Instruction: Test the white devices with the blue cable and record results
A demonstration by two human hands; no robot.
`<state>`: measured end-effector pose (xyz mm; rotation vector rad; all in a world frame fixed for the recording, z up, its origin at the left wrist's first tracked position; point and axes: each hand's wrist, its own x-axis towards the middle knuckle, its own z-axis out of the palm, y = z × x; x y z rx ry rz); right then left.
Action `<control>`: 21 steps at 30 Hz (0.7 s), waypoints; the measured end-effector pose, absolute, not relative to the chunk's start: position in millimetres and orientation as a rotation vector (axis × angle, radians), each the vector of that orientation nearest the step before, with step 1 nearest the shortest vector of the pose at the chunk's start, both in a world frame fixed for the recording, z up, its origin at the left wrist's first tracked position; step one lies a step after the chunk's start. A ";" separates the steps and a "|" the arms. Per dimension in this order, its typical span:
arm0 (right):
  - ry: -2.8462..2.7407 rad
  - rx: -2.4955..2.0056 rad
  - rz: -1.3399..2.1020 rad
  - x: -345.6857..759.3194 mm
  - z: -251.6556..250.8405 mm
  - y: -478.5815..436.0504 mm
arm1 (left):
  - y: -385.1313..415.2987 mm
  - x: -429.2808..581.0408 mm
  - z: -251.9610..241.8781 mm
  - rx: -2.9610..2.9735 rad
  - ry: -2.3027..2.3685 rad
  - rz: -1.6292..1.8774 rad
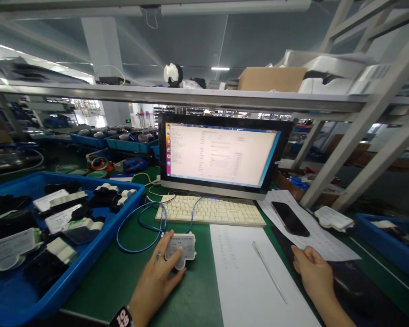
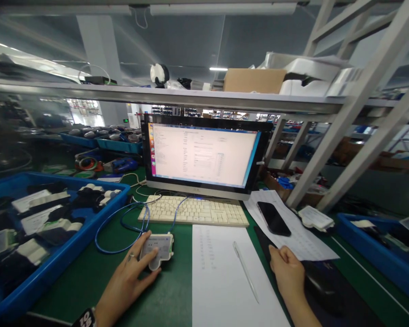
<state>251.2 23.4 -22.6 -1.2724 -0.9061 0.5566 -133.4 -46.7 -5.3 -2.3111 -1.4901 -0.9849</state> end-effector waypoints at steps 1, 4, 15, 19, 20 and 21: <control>-0.866 -1.261 0.592 249.9 -21.3 23.4 | -45.9 -133.8 -5.9 -2.315 -1.487 -0.997; -0.757 -1.211 0.657 248.8 -18.3 24.0 | -45.2 -134.3 -6.6 -2.338 -1.482 -0.998; -0.684 -1.184 0.688 244.5 -12.4 22.1 | -47.2 -133.1 -4.1 -2.338 -1.490 -1.010; -0.709 -1.200 0.678 244.4 -12.8 20.5 | -47.4 -131.9 -3.3 -2.335 -1.511 -0.987; -0.713 -1.199 0.677 244.5 -12.8 20.1 | -47.4 -131.6 -3.0 -2.337 -1.513 -0.982; -0.715 -1.197 0.676 244.5 -12.5 19.7 | -47.5 -131.4 -2.6 -2.340 -1.515 -0.980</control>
